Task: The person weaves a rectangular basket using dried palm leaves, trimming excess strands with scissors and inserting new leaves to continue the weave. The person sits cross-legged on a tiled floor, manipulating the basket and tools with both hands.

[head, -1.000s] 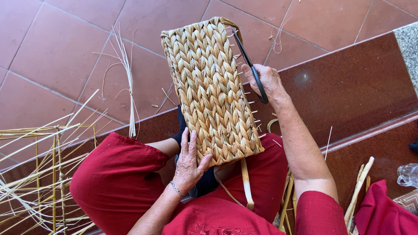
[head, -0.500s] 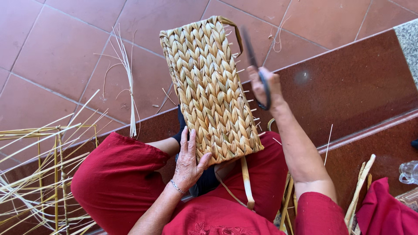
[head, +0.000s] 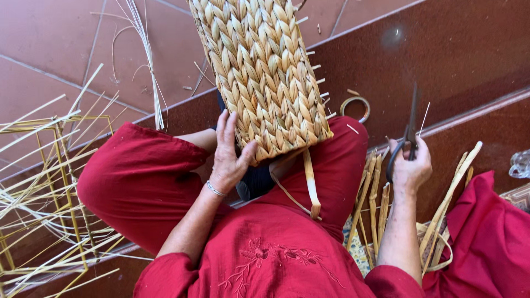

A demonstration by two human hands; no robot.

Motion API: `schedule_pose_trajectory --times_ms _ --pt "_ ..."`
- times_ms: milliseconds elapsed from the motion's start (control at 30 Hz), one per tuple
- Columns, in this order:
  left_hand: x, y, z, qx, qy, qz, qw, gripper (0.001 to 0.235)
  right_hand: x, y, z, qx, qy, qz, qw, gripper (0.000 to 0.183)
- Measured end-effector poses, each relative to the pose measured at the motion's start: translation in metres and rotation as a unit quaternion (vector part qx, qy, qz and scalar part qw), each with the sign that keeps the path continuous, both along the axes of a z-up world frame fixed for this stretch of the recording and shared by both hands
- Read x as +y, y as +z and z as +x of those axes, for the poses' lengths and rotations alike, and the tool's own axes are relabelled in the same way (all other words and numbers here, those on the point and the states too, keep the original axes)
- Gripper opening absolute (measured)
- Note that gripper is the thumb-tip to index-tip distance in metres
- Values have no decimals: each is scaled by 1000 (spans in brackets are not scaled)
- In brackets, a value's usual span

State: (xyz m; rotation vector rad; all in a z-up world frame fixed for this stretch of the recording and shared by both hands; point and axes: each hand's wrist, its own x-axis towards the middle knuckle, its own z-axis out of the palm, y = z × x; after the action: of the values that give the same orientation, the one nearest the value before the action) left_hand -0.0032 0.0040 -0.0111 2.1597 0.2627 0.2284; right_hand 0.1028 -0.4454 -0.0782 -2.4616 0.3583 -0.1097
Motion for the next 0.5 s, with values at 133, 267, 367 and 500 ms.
schedule_pose_trajectory --times_ms 133,267,367,500 --pt "-8 -7 7 50 67 -106 991 106 -44 -22 -56 -64 -14 -177 982 62" --pt "-25 -11 15 -10 24 -245 969 117 -79 -50 -81 -60 -24 -198 978 53" --pt "-21 -8 17 -25 6 -295 955 114 -87 -67 -86 -46 -35 -185 981 51" --pt "8 -3 -3 21 57 -345 937 110 -84 -72 -89 -55 -24 -172 983 54"
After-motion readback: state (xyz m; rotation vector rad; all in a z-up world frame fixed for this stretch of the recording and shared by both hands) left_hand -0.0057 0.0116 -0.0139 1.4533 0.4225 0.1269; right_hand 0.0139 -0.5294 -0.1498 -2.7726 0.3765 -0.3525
